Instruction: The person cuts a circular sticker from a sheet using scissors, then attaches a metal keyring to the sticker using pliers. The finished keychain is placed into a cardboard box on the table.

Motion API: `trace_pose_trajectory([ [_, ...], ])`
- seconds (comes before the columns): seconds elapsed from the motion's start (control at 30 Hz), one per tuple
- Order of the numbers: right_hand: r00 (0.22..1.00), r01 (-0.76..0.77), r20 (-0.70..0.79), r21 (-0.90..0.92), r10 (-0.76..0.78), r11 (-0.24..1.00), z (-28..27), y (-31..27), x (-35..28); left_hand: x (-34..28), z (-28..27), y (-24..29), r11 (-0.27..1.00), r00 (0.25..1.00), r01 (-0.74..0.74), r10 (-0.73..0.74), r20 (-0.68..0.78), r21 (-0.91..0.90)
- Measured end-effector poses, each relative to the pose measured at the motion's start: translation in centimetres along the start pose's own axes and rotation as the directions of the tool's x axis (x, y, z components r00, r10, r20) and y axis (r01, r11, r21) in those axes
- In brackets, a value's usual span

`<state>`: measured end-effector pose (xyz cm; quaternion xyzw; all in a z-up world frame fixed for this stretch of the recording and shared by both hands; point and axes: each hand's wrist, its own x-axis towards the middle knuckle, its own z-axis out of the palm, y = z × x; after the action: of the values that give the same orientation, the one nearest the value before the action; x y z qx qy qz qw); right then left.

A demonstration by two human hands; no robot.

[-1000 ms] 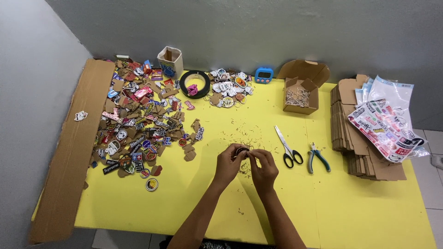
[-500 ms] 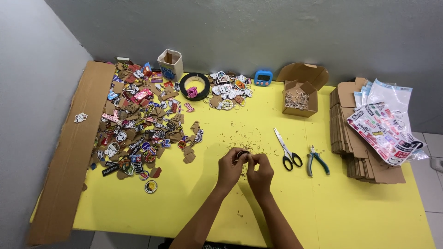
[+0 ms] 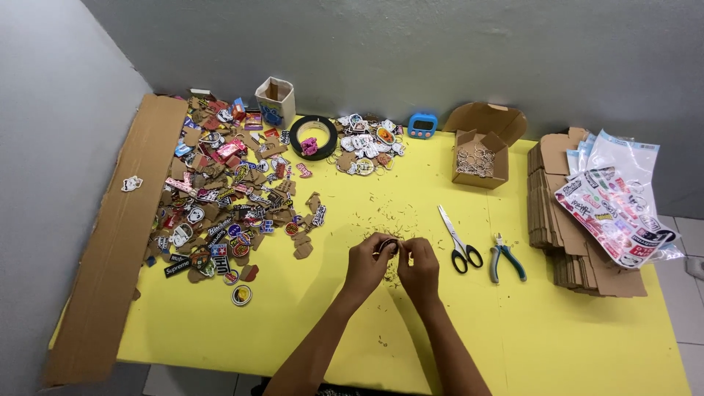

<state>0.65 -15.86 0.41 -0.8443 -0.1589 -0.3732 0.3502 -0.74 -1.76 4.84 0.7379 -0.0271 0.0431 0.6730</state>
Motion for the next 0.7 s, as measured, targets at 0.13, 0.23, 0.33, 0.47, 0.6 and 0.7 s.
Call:
trace_pose_trajectory([
  [0.13, 0.984, -0.179, 0.022, 0.114, 0.177, 0.977, -0.8, -1.4, 1.0, 0.2, 0.4, 0.2, 1.000, 1.000, -0.009, 0.009, -0.009, -0.007],
  [0.23, 0.978, -0.207, 0.016, 0.144, 0.206, 0.968, -0.9, -1.4, 0.7, 0.3, 0.5, -0.3, 1.000, 1.000, -0.007, 0.007, -0.019, -0.009],
  [0.33, 0.982, -0.183, 0.072, 0.130, 0.174, 0.975, -1.3, -1.0, 1.0, 0.0, 0.2, -0.4, 1.000, 1.000, 0.012, -0.012, 0.022, -0.023],
  [0.47, 0.968, -0.238, 0.118, 0.153, 0.222, 0.959, -1.7, -1.3, 1.5, 0.1, 0.3, -0.3, 0.999, 1.000, 0.017, -0.016, 0.017, -0.048],
  [0.6, 0.968, -0.241, 0.119, 0.175, 0.222, 0.955, -2.1, -1.7, 1.3, 0.1, 0.2, -0.3, 0.999, 0.999, 0.025, -0.023, 0.034, -0.048],
  [0.7, 0.971, -0.217, 0.136, 0.140, 0.198, 0.966, -1.9, -0.8, 1.0, -0.2, 0.2, 0.1, 0.999, 0.998, 0.036, -0.034, 0.050, -0.034],
])
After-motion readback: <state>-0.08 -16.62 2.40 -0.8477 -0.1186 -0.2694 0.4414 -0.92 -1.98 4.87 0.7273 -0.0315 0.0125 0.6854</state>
